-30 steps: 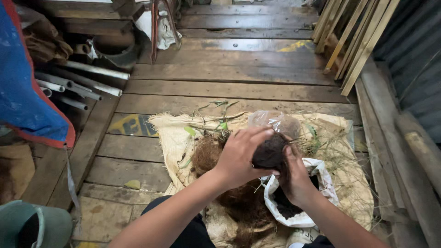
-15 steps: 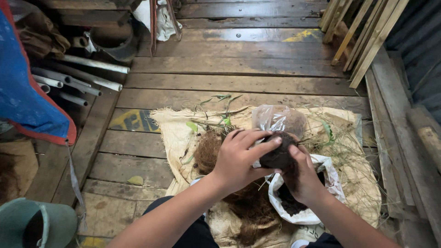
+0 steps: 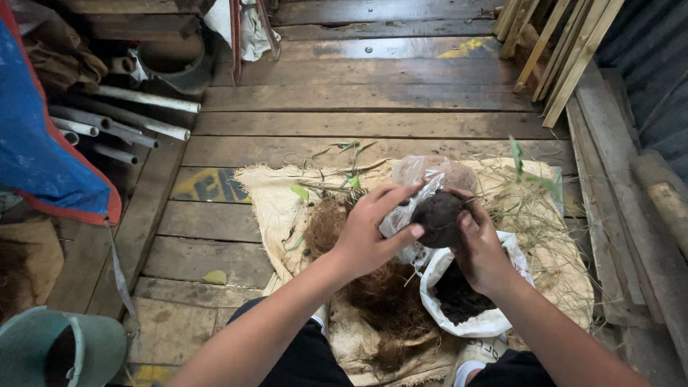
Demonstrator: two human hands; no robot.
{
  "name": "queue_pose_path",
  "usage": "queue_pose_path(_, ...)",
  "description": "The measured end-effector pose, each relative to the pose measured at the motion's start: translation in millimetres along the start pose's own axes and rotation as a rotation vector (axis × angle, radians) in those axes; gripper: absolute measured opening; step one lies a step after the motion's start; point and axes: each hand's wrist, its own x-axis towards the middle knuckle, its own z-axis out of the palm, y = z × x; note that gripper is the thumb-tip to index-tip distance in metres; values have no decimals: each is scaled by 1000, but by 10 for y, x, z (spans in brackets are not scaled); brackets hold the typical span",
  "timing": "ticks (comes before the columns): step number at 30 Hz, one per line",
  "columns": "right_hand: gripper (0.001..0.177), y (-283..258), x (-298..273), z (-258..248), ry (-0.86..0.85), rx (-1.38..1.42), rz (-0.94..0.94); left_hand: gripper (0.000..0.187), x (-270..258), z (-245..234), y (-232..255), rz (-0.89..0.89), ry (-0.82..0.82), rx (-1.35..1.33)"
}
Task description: The person sits on the floor and packs soil around the roots of small plants by hand. They repeatedly scoop soil from a white sack and press it into a ball around the plant roots, occasionally adjusting the plant's position.
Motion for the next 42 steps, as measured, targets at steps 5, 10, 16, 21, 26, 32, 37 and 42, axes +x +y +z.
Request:
queue_pose_path(5, 76, 89, 12, 18, -26, -32, -40, 80, 18, -40, -58, -12, -35, -52)
queue_pose_path(10, 71, 82, 38, 29, -86, -171, -107, 87, 58, -49, -44, -39, -104, -26)
queue_pose_path(16, 70, 130, 22, 17, -98, -372, -233, 72, 55, -37, -2, -63, -172, 18)
queue_pose_path(21, 75, 198, 8, 28, 2, -599, -318, 64, 62, -86, 53, -71, -172, 64)
queue_pose_path(26, 75, 187, -17, 44, 14, -675, -355, 63, 45, -77, 115, -79, -171, 111)
queue_pose_path(32, 68, 101, -48, 13, -38, -700, -287, 68, 24, -61, 37, -37, -198, 84)
queue_pose_path(37, 67, 69, -46, 10, -59, -675, -366, 60, 32, -33, -54, -82, -226, -96)
queue_pose_path(42, 65, 32, -94, 26, 20, -987, -420, 60, 34, -18, -4, -137, -220, -104)
